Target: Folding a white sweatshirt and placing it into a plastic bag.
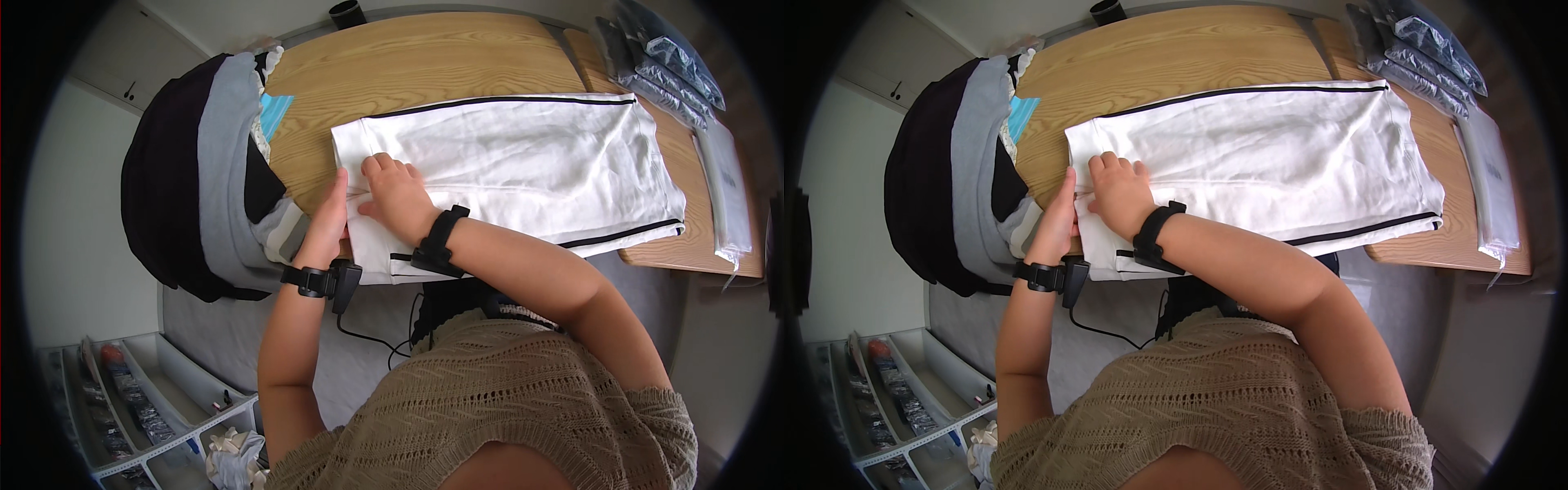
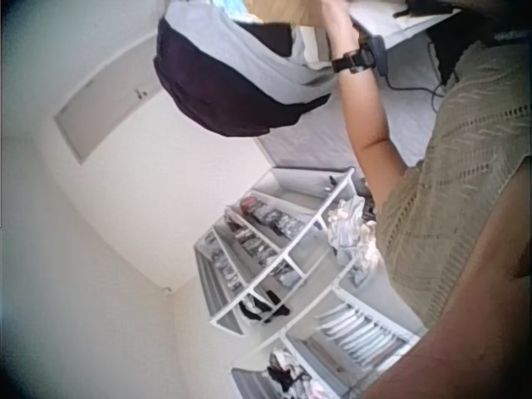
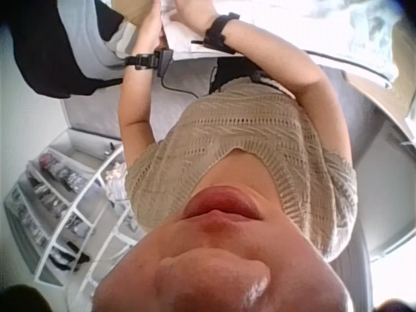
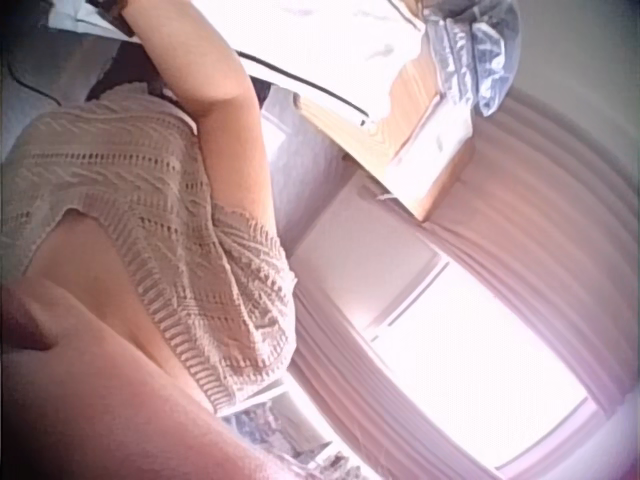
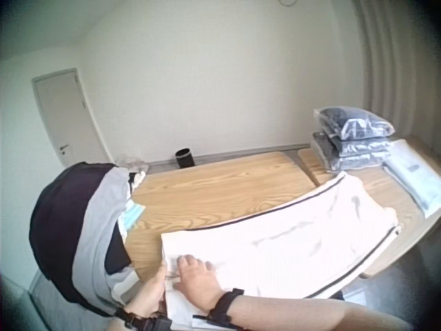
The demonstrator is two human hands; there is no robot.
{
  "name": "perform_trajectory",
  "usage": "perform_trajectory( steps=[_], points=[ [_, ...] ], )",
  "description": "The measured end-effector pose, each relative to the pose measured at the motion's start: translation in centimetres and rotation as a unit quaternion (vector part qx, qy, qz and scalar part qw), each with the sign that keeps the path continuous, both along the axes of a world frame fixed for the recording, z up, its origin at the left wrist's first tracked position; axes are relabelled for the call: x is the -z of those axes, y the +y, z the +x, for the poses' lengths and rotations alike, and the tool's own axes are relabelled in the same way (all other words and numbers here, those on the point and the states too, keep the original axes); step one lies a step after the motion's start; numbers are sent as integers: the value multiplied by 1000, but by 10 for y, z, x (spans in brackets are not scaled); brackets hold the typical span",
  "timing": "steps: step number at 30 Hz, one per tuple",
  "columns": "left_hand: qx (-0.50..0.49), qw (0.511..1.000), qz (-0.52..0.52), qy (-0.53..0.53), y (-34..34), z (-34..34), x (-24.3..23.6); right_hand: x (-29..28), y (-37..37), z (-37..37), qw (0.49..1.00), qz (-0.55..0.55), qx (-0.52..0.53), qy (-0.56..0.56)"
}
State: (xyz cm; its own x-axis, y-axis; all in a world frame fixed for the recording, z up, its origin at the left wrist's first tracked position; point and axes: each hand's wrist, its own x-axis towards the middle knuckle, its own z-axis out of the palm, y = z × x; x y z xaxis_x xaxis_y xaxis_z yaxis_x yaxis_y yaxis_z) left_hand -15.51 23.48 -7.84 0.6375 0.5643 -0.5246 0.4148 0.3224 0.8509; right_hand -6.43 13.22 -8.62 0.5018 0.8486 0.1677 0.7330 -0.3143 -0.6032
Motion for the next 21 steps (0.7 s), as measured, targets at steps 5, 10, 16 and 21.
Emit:
perform_trajectory(
  steps=[5, 10, 16, 21],
  points=[
    [-13, 990, 141, -29, 2, 5, 15, 11, -18, 0, 997, 20, -78, -10],
    [1, 967, 253, -14, 16, 0, 43, -3, -85, 21, 984, -47, 20, -170],
    [-43, 981, 154, -112, 4, 7, 23, 19, -133, 35, 957, -107, 127, -238],
    [-24, 966, 124, -225, -30, 28, -55, 13, -138, 31, 970, -110, 95, -196]
  ],
)
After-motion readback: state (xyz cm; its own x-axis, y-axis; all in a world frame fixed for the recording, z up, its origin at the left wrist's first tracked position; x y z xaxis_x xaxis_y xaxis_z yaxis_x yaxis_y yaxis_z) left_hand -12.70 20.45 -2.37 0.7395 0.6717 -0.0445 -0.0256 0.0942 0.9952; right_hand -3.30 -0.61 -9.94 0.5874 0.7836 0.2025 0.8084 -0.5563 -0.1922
